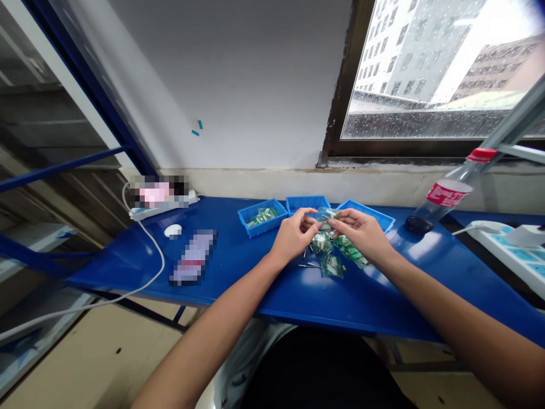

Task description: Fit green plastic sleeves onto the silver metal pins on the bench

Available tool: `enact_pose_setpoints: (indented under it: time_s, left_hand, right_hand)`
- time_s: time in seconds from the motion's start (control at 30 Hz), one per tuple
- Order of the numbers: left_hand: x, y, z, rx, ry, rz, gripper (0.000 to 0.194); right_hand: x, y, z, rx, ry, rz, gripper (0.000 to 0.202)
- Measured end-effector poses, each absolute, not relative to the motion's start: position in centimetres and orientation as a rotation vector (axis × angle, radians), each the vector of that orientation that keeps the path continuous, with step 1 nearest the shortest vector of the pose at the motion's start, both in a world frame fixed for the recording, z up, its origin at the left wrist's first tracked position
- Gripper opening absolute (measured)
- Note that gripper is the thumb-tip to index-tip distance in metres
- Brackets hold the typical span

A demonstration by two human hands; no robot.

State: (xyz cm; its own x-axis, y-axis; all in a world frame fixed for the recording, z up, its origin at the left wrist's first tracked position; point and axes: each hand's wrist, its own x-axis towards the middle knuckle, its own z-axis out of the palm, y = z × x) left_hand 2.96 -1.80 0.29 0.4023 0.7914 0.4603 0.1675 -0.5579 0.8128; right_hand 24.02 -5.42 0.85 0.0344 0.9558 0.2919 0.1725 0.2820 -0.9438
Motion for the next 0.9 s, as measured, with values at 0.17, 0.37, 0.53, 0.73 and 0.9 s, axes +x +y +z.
enact_pose_setpoints:
  time_s: [0.17,0.37,0.53,0.73,0.9]
  left_hand:
    - [3.1,-1.9,0.2,1.946,0.836,1.149,0.04]
    - [2.4,-1.7,0.6,1.89,0.813,1.253,0.025]
    - [0.2,-0.9,1.8,2.361,0.99,1.449,0.021]
    - [-4.3,0.6,3.1,2.575,1.464,1.488,0.027]
    - [-6.6,1.2,3.5,2.432,1.952,1.26,0.025]
  right_hand:
    - [24.1,-5.6,1.0,-1.118,-1.416,0.84,0.06]
    - [23.7,-5.6,0.4,-1.129,-1.512,0.824,0.05]
    - [23.7,-5.9,0.3,-1.216,-1.598,0.708,0.042]
    - [23.6,-6.3,0.8,-1.248,-1.698,0.558,0.034]
    - [23.5,-6.3,0.9,-1.281,-1.781,0.469,0.03]
